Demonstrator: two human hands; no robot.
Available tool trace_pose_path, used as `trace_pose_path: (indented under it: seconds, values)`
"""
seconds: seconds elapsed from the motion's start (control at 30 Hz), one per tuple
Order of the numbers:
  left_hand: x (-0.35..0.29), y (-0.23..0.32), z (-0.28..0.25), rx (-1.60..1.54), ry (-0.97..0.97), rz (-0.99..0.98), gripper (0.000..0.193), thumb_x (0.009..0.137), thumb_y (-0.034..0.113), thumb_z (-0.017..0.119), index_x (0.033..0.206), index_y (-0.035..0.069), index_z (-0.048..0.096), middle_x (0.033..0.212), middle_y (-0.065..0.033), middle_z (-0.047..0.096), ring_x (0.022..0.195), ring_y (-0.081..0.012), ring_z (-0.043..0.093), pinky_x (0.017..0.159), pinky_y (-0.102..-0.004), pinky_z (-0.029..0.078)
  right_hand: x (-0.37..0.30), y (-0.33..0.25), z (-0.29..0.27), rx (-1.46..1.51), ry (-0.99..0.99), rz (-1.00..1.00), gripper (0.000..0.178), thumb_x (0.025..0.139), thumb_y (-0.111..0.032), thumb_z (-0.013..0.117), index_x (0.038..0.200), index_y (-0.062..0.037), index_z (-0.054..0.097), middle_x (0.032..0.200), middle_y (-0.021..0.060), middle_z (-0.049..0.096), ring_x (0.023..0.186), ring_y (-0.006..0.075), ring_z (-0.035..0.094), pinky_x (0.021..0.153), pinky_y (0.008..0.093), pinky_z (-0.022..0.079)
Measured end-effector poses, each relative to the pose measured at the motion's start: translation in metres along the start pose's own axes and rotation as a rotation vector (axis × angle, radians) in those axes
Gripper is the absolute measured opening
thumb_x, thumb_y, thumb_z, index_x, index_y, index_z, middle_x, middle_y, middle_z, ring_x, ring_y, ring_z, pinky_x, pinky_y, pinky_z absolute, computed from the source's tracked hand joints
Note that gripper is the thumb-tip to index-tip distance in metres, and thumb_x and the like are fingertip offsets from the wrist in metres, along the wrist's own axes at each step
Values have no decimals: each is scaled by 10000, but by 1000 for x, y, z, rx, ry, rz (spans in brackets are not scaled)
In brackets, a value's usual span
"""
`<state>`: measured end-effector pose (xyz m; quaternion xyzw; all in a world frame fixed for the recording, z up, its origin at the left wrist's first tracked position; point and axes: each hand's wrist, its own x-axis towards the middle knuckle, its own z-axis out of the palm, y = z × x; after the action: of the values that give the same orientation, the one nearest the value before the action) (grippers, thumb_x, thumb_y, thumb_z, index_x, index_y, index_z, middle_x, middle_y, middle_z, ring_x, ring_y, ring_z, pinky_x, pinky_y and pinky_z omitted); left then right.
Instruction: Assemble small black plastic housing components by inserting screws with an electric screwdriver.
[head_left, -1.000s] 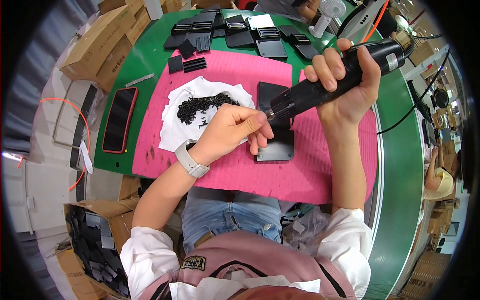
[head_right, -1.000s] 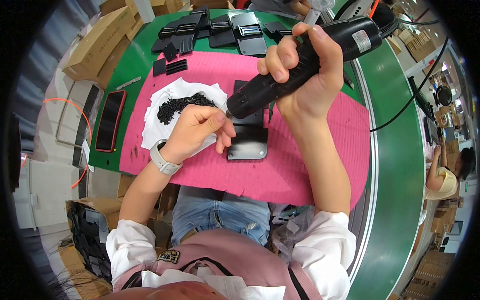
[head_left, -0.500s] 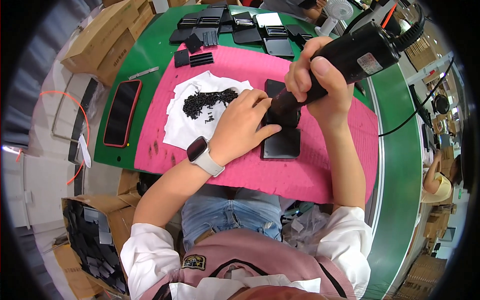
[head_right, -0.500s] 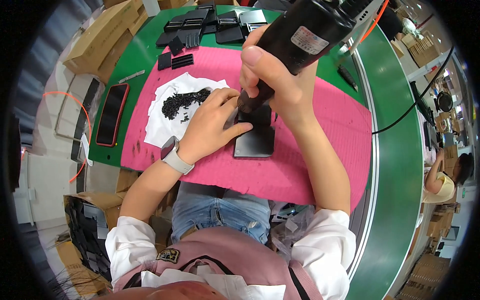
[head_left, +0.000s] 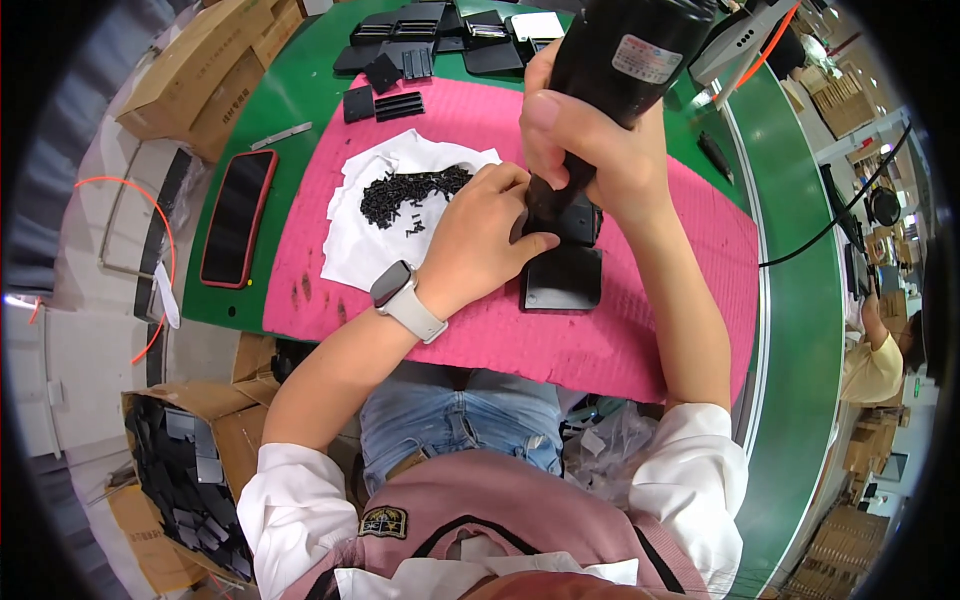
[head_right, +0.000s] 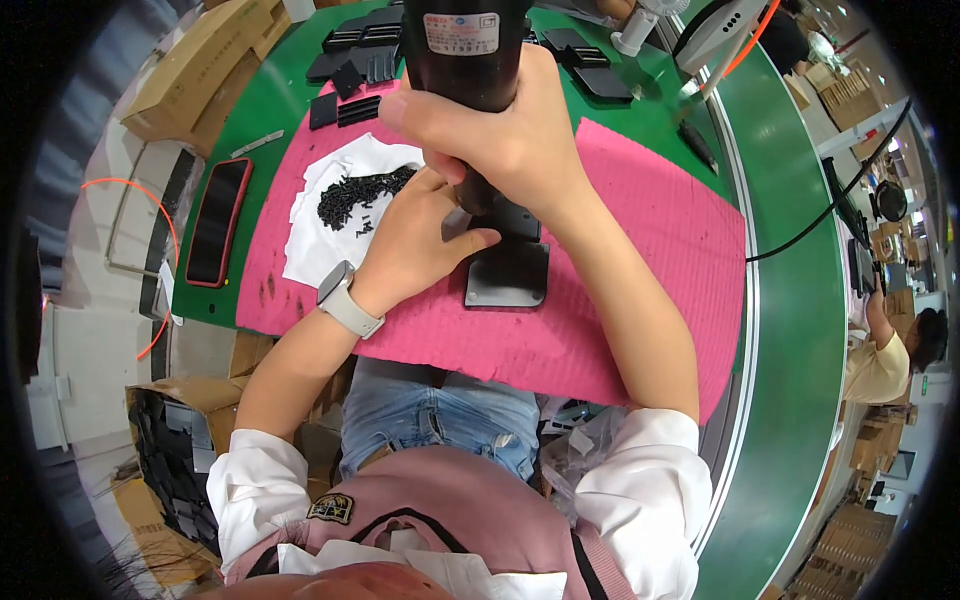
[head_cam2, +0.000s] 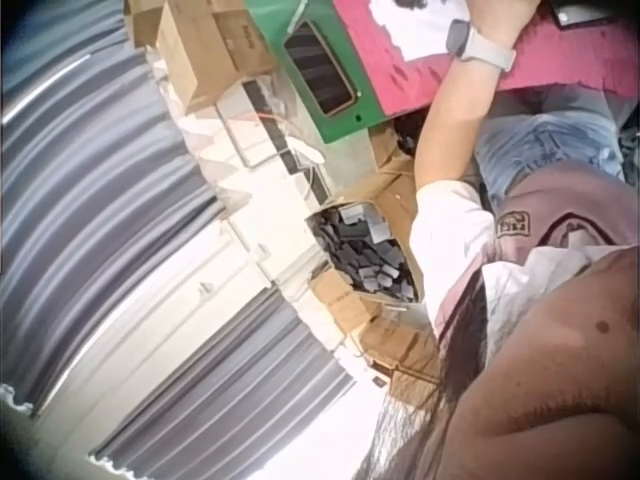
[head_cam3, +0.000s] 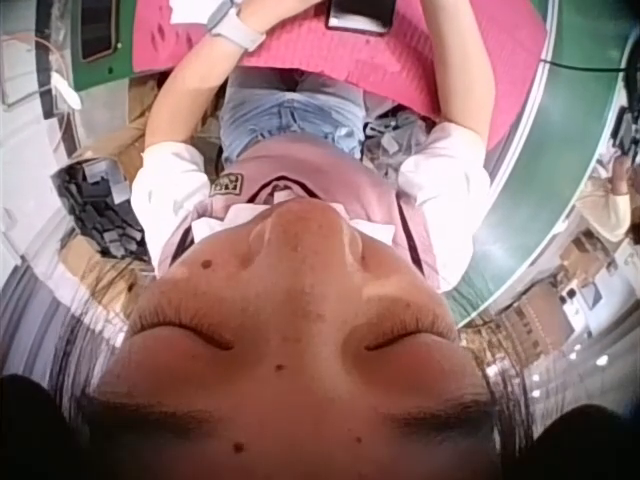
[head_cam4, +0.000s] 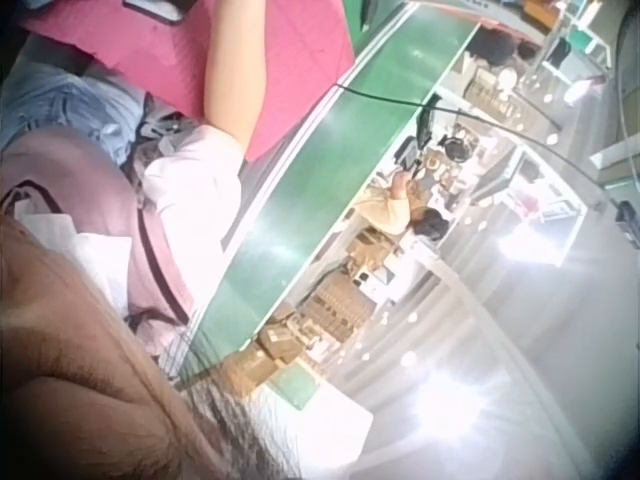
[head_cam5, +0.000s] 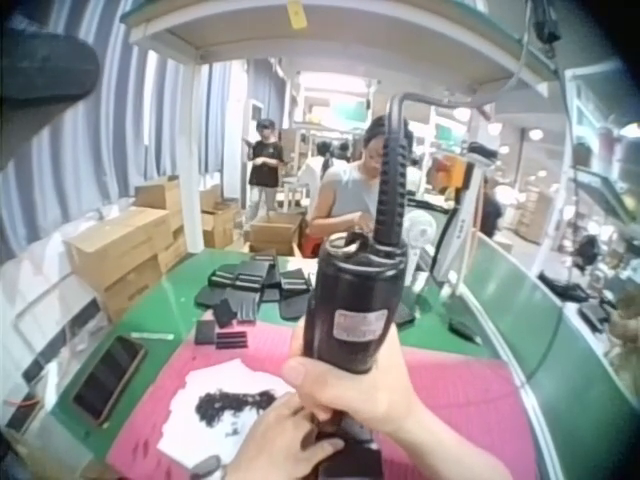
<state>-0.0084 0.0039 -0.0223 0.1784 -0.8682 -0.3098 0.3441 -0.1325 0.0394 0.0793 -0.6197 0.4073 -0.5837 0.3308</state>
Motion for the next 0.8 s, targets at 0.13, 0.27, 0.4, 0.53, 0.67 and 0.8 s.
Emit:
trace_pose_path:
  seconds: [0.13, 0.27, 0.4, 0.53, 0.67, 0.8]
  values:
    - [1, 0, 1, -23, 10, -7, 291, 662, 162, 752, 728, -48, 561, 929, -131, 544, 909, -325, 518, 798, -399, 431, 1, 3, -4, 36, -22, 21, 176, 761, -127, 595, 771, 11, 487, 490, 43, 460, 381, 109, 415, 405, 247, 352]
    - [0, 1, -2, -17, -25, -43, 286, 655, 157, 753, 780, -34, 580, 928, -125, 544, 909, -320, 517, 799, -396, 435, -1, -1, 2, 5, 20, 12, 154, 754, -101, 604, 765, 6, 494, 494, 38, 468, 385, 104, 425, 403, 241, 348]
    - [3, -1, 0, -96, -66, -33, 286, 648, 153, 750, 805, -26, 593, 911, -116, 536, 897, -306, 511, 789, -376, 440, -7, -6, 12, -118, 76, -26, 125, 750, -37, 624, 777, -1, 507, 519, 37, 491, 391, 99, 443, 398, 231, 332]
    - [-2, -4, 5, -6, 8, 106, 311, 647, 166, 753, 849, -22, 607, 910, -118, 523, 908, -296, 507, 796, -363, 439, -17, -2, -2, 121, 69, 27, 242, 785, -126, 632, 913, 7, 476, 514, 25, 450, 380, 113, 419, 403, 247, 336]
    - [-7, 4, -9, -6, 63, 115, 358, 656, 166, 766, 930, 6, 601, 1048, -119, 507, 974, -296, 505, 855, -384, 423, -35, -34, -38, 165, 262, 27, 423, 867, -225, 555, 1195, 13, 432, 630, 33, 462, 471, 111, 417, 450, 250, 355]
    - [-4, 12, -14, -135, 203, 73, 360, 685, 133, 758, 996, 74, 586, 1170, -102, 437, 933, -245, 548, 812, -348, 458, -67, -22, -94, -138, 527, 341, 374, 838, -211, 626, 1109, -3, 473, 722, 42, 522, 534, 131, 500, 507, 253, 412]
